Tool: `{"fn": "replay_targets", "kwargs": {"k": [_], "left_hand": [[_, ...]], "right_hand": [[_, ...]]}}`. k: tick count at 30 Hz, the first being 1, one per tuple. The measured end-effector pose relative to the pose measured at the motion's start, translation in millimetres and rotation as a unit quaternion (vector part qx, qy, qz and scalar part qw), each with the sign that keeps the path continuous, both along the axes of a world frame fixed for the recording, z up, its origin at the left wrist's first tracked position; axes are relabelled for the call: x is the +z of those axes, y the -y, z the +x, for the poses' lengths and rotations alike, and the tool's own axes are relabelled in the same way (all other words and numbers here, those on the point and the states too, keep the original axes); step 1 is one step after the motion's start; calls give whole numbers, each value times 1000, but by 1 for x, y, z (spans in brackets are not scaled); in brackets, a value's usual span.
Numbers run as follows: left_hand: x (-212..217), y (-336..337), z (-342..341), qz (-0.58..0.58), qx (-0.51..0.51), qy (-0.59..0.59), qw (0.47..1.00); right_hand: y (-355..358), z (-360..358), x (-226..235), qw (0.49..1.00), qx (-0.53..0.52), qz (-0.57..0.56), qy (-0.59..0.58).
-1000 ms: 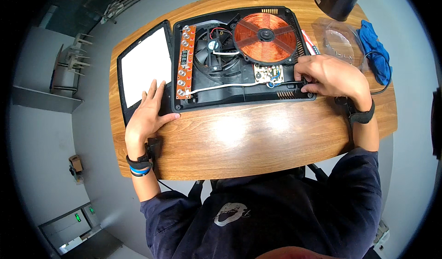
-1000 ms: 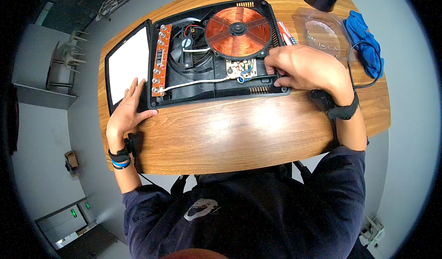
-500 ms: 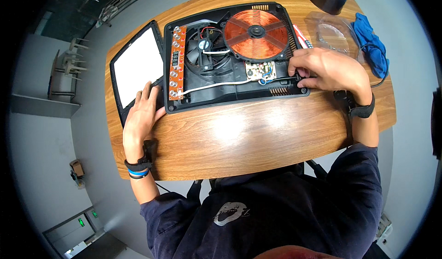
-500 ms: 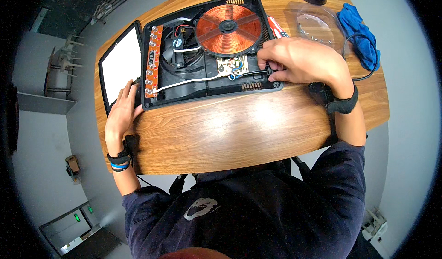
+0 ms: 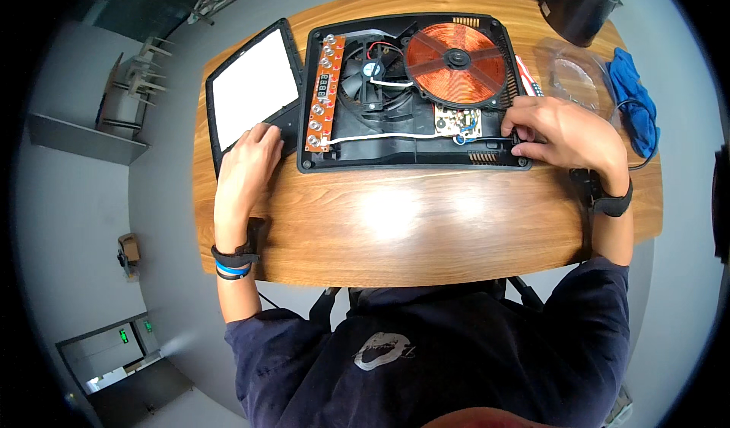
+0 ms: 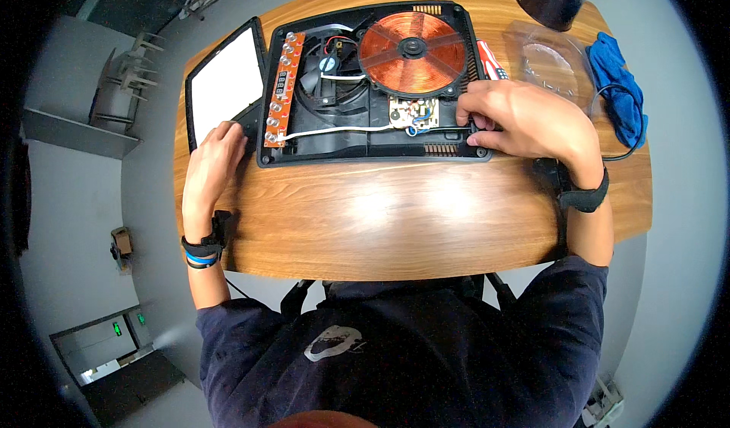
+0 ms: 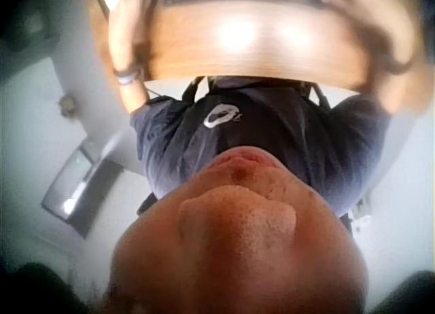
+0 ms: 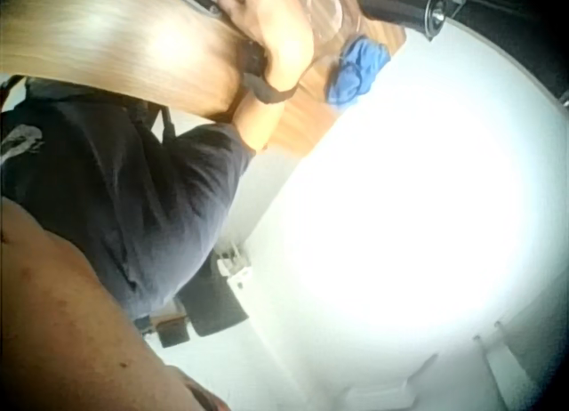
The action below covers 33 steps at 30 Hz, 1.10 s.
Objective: The person assembles an induction cooktop by securing internal components with a screwdriver, connecting wires, and attaching the control panel. They then place the top cover onto the unit and secure it with screws.
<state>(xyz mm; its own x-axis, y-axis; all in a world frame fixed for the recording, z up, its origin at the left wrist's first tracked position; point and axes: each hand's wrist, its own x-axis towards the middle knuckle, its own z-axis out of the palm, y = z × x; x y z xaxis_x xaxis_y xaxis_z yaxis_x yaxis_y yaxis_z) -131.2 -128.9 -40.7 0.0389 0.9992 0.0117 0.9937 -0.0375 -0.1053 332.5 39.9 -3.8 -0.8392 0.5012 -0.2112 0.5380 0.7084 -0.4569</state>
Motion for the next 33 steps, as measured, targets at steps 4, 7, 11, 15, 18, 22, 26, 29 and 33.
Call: {"fn": "replay_targets", "kwargs": {"k": [4, 7, 11, 15, 18, 22, 26, 29, 33], "left_hand": [[-9, -1, -2, -32, -27, -11, 999], [-18, -6, -11, -44, -49, -35, 997], [-18, -6, -6, -49, -58, -80, 994], [-19, 3, -14, -12, -50, -96, 994], [-10, 13, -21, 25, -28, -104, 994], [2, 21, -46, 139, -35, -104, 984], [14, 18, -65, 260, -28, -68, 963], [20, 12, -68, 332, -16, -40, 942], [45, -5, -37, 435, -30, -72, 897]], "right_hand": [[-2, 3, -6, 1000, 12, 18, -6], [-1, 4, -5, 1000, 16, 20, -8], [-1, 4, -1, 1000, 10, 6, -1], [0, 5, -1, 1000, 2, 9, -7], [0, 8, -2, 1000, 4, 26, -7], [-2, 7, -1, 1000, -2, 3, 0], [-1, 7, -2, 1000, -6, 5, 4], [-1, 5, 0, 1000, -6, 0, 7], [2, 4, 3, 1000, -5, 22, 5]]}}
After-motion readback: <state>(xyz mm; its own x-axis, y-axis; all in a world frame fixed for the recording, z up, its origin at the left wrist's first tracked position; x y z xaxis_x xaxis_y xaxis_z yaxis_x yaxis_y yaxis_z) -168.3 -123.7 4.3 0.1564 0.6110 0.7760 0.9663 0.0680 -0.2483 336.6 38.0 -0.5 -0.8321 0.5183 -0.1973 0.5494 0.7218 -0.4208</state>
